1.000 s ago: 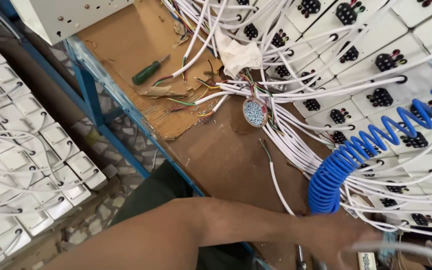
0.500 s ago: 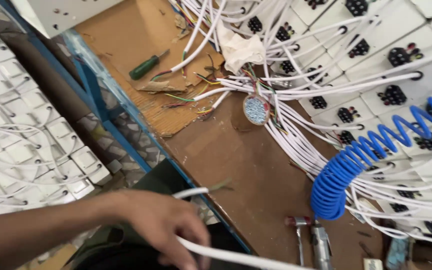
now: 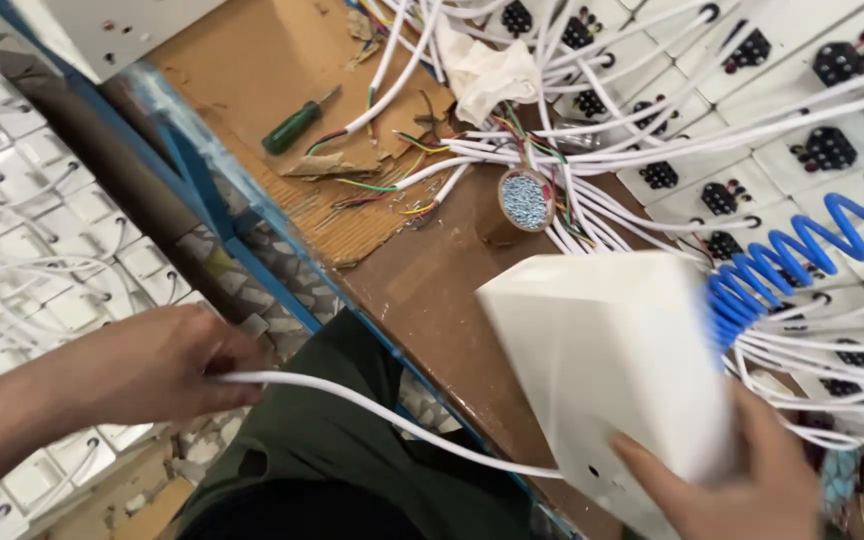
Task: Assembling and securing the casings of electrical power strip boxes using a pneumatic screwdriver.
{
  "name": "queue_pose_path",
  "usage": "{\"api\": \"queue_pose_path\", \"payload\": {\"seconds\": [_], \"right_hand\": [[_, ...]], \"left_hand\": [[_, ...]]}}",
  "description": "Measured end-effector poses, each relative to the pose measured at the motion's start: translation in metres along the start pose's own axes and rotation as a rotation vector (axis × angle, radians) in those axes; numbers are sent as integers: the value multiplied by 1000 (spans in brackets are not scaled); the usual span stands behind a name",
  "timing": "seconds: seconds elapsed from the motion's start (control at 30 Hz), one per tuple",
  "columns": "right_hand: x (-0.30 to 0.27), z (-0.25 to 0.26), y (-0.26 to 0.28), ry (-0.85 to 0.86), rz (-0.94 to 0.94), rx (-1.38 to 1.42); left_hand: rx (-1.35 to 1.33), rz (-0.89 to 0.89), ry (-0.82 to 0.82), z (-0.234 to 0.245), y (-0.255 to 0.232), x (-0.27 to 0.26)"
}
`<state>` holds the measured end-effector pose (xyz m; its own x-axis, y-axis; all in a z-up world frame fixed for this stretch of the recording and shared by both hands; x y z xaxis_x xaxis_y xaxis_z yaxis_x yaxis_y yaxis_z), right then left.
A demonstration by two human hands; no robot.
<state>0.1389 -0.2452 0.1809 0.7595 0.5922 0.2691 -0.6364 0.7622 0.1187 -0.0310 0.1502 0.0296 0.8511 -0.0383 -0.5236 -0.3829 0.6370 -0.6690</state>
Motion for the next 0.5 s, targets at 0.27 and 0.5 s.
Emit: {"api": "queue_pose_path", "payload": {"seconds": [0.27,0.5], "right_hand": [[82,-43,33,235,-371,103],[38,-40,9,172,-332,86]], "left_hand": [[152,13,-179,-6,44,34],[-420,-729,-585,43,-149,78]]}}
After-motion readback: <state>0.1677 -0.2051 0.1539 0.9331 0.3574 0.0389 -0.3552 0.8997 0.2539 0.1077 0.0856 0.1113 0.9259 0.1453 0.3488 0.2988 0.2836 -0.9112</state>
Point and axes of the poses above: each hand's wrist, its own x-axis towards the middle knuckle, its own z-axis out of the back of the hand, y = z × x, the point moved 7 cm from there along x, towards the middle knuckle
